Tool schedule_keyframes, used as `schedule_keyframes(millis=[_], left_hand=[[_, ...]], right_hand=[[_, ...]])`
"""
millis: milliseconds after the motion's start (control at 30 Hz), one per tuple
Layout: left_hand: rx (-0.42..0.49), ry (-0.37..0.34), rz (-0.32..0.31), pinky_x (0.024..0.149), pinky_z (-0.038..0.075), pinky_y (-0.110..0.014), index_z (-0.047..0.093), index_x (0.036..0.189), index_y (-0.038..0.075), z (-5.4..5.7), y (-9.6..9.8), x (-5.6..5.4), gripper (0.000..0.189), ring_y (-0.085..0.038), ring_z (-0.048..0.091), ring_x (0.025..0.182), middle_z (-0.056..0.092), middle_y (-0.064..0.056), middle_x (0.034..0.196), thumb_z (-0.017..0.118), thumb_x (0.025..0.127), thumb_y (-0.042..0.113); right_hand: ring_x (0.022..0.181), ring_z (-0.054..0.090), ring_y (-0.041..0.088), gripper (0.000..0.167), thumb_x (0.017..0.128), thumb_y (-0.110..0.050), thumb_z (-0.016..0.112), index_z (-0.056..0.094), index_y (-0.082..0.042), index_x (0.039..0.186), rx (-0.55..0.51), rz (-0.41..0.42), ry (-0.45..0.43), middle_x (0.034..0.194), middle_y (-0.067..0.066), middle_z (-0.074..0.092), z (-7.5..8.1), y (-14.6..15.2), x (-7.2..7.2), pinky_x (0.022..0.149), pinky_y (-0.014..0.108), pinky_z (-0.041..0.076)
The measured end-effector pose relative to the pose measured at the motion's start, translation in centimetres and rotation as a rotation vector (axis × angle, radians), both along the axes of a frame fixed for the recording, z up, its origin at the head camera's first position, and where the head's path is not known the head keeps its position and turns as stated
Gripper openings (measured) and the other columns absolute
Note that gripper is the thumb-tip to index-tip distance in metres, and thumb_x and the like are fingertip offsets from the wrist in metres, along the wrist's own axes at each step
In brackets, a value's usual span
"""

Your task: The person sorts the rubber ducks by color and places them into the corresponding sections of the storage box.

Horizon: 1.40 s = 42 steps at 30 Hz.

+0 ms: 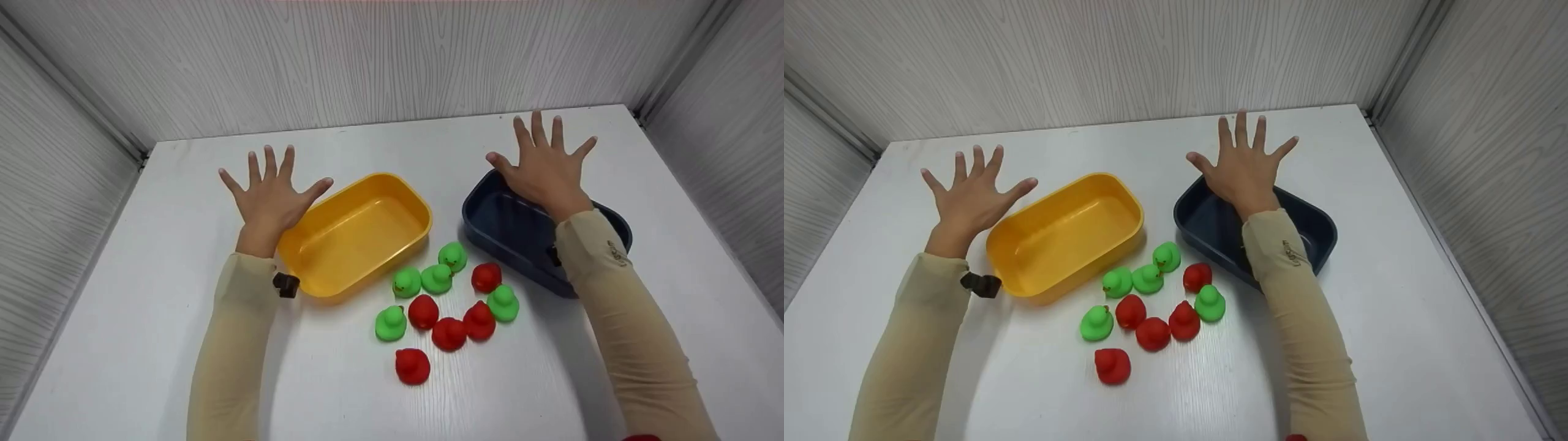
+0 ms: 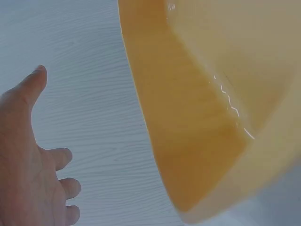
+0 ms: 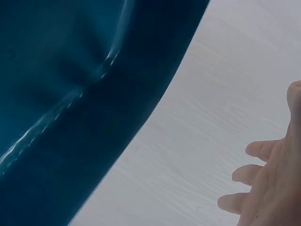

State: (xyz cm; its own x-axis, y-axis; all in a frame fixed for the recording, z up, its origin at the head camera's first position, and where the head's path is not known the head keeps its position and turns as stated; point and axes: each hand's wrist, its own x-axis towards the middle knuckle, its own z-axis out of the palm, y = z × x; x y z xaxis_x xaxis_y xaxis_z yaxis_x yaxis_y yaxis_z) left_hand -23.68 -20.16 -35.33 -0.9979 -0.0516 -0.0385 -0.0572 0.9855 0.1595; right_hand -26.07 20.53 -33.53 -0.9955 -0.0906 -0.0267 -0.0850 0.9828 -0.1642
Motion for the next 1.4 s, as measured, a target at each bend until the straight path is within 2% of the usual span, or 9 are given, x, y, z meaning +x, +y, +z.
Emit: schedule_keyframes(millis=[267, 433, 667, 767, 933, 1100, 1267, 1400], left_hand=[[0.029, -0.005, 0.007, 0.102, -0.026, -0.067, -0.002, 0.156, 0.025, -0.4, -2.0, 1.5, 0.104, -0.041, -0.012, 0.148, -0.005, -0.016, 0.161, 0.019, 0.077, 0.09], [0.045, -0.013, 0.007, 0.101, -0.026, -0.068, -0.002, 0.156, 0.024, -0.8, -3.0, 2.6, 0.105, -0.042, -0.011, 0.147, -0.006, -0.017, 0.161, 0.021, 0.077, 0.09], [0.128, -0.047, 0.003, 0.102, -0.023, -0.07, -0.003, 0.156, 0.021, -1.2, -4.1, 4.0, 0.105, -0.044, -0.013, 0.146, -0.008, -0.018, 0.16, 0.022, 0.079, 0.088], [0.152, -0.078, 0.0, 0.103, -0.019, -0.071, -0.004, 0.155, 0.019, -1.6, -4.4, 4.8, 0.106, -0.044, -0.012, 0.146, -0.008, -0.018, 0.16, 0.023, 0.08, 0.087], [0.183, -0.13, -0.001, 0.106, -0.013, -0.072, -0.005, 0.155, 0.015, -2.1, -4.7, 5.8, 0.107, -0.043, -0.009, 0.147, -0.008, -0.018, 0.16, 0.026, 0.081, 0.086], [0.241, -0.173, 0.001, 0.108, -0.005, -0.072, -0.002, 0.155, 0.009, -2.4, -5.0, 6.5, 0.109, -0.045, -0.002, 0.147, -0.003, -0.023, 0.159, 0.03, 0.082, 0.084], [0.305, -0.2, 0.01, 0.111, 0.012, -0.069, 0.002, 0.153, 0.002, -3.0, -5.3, 7.2, 0.109, -0.048, 0.013, 0.145, 0.009, -0.028, 0.158, 0.033, 0.085, 0.08], [0.397, -0.261, 0.043, 0.111, 0.015, -0.068, 0.001, 0.154, 0.004, -3.3, -5.4, 7.9, 0.106, -0.048, 0.015, 0.144, 0.011, -0.025, 0.158, 0.036, 0.086, 0.078]], right_hand=[[0.149, -0.01, 0.038, 0.092, 0.087, -0.08, 0.015, -0.004, -0.022, 0.156, 0.043, 0.074, 0.019, 0.162, 0.008, -0.01, 0.0, -1.3, 1.5, 0.104, 0.073, -0.015], [0.149, -0.01, 0.035, 0.09, 0.089, -0.078, 0.021, -0.005, -0.023, 0.156, 0.054, 0.107, 0.025, 0.162, 0.006, -0.01, -0.2, -2.2, 2.7, 0.106, 0.071, -0.015], [0.151, -0.003, 0.033, 0.091, 0.087, -0.078, 0.024, 0.0, -0.024, 0.156, 0.045, 0.179, 0.043, 0.163, 0.005, -0.003, -0.7, -3.8, 4.6, 0.111, 0.067, -0.011], [0.151, 0.005, 0.033, 0.09, 0.088, -0.077, 0.027, 0.007, -0.023, 0.156, 0.042, 0.228, 0.052, 0.163, 0.006, 0.005, -1.0, -4.2, 5.6, 0.114, 0.065, -0.003], [0.149, 0.016, 0.034, 0.082, 0.092, -0.068, 0.038, 0.017, -0.021, 0.156, 0.009, 0.309, 0.074, 0.162, 0.007, 0.017, -1.6, -4.7, 7.0, 0.115, 0.064, 0.009], [0.144, 0.027, 0.034, 0.078, 0.092, -0.064, 0.043, 0.027, -0.018, 0.153, -0.051, 0.378, 0.099, 0.158, 0.007, 0.029, -2.0, -5.0, 8.2, 0.111, 0.059, 0.021], [0.14, 0.034, 0.033, 0.079, 0.091, -0.064, 0.048, 0.029, -0.018, 0.152, -0.102, 0.417, 0.033, 0.154, 0.009, 0.036, -2.5, -5.2, 9.2, 0.108, 0.057, 0.027], [0.137, 0.037, 0.035, 0.079, 0.089, -0.062, 0.053, 0.03, -0.019, 0.151, -0.119, 0.428, -0.034, 0.152, 0.01, 0.038, -3.0, -5.5, 9.9, 0.108, 0.06, 0.029]])
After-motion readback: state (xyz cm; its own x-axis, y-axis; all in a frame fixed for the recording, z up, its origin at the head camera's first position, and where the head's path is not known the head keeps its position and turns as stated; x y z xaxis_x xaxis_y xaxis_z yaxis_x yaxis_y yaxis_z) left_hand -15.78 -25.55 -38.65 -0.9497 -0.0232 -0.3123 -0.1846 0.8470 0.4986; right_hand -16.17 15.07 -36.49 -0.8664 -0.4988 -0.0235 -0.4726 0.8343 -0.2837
